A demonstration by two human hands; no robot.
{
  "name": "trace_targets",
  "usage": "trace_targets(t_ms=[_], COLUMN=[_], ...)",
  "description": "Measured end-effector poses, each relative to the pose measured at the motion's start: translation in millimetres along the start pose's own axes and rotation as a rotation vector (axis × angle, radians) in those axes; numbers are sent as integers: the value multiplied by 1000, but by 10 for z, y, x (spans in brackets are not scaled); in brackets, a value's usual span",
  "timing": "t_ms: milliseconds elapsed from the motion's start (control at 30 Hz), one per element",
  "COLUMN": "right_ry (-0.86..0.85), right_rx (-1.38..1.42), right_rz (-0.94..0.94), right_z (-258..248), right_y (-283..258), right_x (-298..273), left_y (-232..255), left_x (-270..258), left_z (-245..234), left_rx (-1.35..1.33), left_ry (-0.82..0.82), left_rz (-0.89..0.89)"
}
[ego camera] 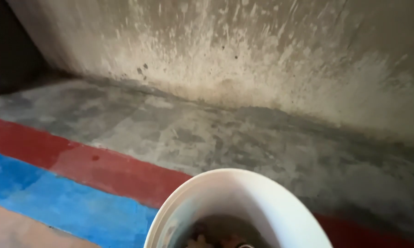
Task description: The person wipes a painted concrete floor with a cloth, moving along the edges and across the center of a multi-colored pattern. The person dips the cloth into a bucket of water near the end.
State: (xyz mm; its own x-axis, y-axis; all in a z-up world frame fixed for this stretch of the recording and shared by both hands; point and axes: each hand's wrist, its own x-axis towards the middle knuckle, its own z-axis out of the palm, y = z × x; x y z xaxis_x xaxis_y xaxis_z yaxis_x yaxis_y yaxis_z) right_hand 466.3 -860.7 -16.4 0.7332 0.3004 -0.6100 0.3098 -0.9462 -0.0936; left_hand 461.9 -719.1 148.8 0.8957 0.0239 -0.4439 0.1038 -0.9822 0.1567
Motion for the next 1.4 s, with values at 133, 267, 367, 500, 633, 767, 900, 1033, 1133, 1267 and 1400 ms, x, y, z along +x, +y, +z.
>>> trace_targets(t_ms=[133,267,367,500,633,767,900,1033,1133,1267,1400], right_ry=[-31,-31,-20,32,150,222,324,122,-82,182,-231], right_rx=[-8,-11,-15,-1,49,74,230,63,-120,79,-40], right_rz=[34,49,56,83,123,142,207,225,87,94,86], right_z=[139,48,-154,-287,-754,-1155,-1257,-1114,-743,-71,380], right_y=[62,52,-44,-98,-216,-380,-460,-398,-197,109,351], right_x=[-110,-130,-223,-483,-971,-1414,-1651,-1391,-929,-126,433], left_y=[29,34,21,60,157,170,90,111,101,134,88], left_x=[-52,-81,-143,-281,-426,-621,-749,-668,-563,-534,-515], left_z=[60,27,29,150,83,-71,-239,-33,277,565,738], left_rx=[0,19,34,35,21,-100,-89,127,167,178,180], left_ry=[-21,-9,-2,1,28,124,104,-113,-197,-268,-279], left_rz=[36,61,76,105,142,97,81,107,116,152,181])
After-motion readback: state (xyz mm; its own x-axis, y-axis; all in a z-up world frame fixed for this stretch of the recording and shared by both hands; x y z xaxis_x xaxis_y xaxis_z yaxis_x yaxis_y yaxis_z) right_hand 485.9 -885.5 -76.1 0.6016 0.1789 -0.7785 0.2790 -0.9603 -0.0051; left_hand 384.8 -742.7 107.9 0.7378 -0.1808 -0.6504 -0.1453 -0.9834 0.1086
